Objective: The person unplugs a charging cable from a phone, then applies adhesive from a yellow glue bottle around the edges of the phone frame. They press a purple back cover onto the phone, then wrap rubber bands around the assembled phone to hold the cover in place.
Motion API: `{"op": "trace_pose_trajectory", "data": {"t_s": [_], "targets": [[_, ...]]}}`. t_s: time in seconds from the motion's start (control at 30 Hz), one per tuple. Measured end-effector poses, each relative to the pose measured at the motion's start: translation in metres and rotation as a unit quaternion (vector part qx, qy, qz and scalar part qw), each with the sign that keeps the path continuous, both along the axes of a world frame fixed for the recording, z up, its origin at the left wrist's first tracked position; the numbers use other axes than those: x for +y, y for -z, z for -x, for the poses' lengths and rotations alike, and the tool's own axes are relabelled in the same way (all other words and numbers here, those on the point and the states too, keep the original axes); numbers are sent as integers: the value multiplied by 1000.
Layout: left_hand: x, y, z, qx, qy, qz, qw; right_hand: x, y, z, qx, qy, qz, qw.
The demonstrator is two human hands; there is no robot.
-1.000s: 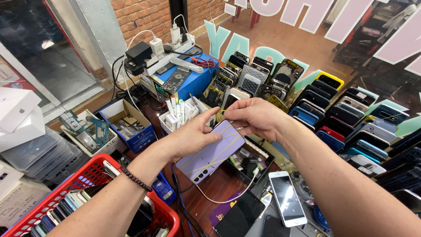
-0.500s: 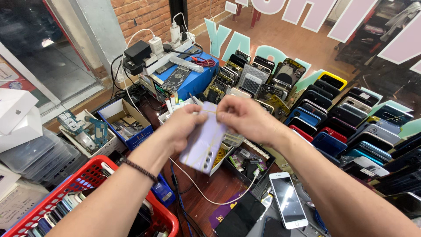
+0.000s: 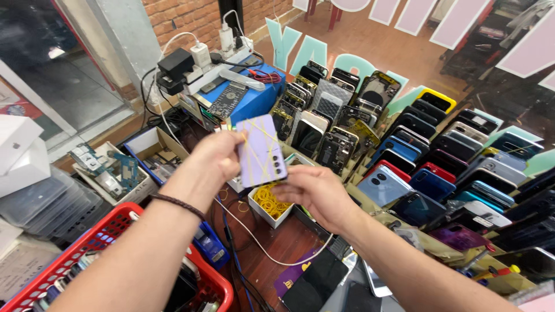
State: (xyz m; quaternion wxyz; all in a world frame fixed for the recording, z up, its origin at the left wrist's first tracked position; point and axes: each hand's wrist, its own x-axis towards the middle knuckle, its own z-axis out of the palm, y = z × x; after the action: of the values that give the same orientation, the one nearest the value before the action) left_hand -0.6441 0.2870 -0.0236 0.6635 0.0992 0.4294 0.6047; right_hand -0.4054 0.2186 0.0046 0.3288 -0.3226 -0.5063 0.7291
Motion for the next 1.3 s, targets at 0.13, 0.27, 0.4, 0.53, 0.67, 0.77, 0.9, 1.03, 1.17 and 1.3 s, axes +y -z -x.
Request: {"op": "trace_pose_trajectory", "data": {"t_s": [0.13,0.27,0.4,0.53,0.67,0.77,0.9,1.03,1.17,1.3], "targets": [[-7,-1,-11,-42,-16,-41,998,-3,8,7,176,136,164,961],[-21,-17,-15,-11,4,-89,996,4,2,5,120,127,168,970],[-38,-31,-30,10,50,-103,993,20,-6,7,-20,92,50,994],[-47,-43,-29,101,73,-116,986,23,-10,6,-88,74,-11,993],[-54,-45,-35,90,94,-149,980,35,-24,8,-128,104,-39,986],[-58,-46,-39,61,111,-157,979,42,-34,7,-132,120,-60,982],[-62,-48,-40,86,135,-155,975,44,-40,7,-126,125,-67,982],[-67,-42,-38,117,207,-108,965,47,-47,8,-119,169,-40,978],[-67,-30,-30,28,203,-132,970,49,-60,-5,-25,57,44,997],[-63,-21,-25,-22,202,-158,966,44,-58,-9,-48,18,2,999]]}}
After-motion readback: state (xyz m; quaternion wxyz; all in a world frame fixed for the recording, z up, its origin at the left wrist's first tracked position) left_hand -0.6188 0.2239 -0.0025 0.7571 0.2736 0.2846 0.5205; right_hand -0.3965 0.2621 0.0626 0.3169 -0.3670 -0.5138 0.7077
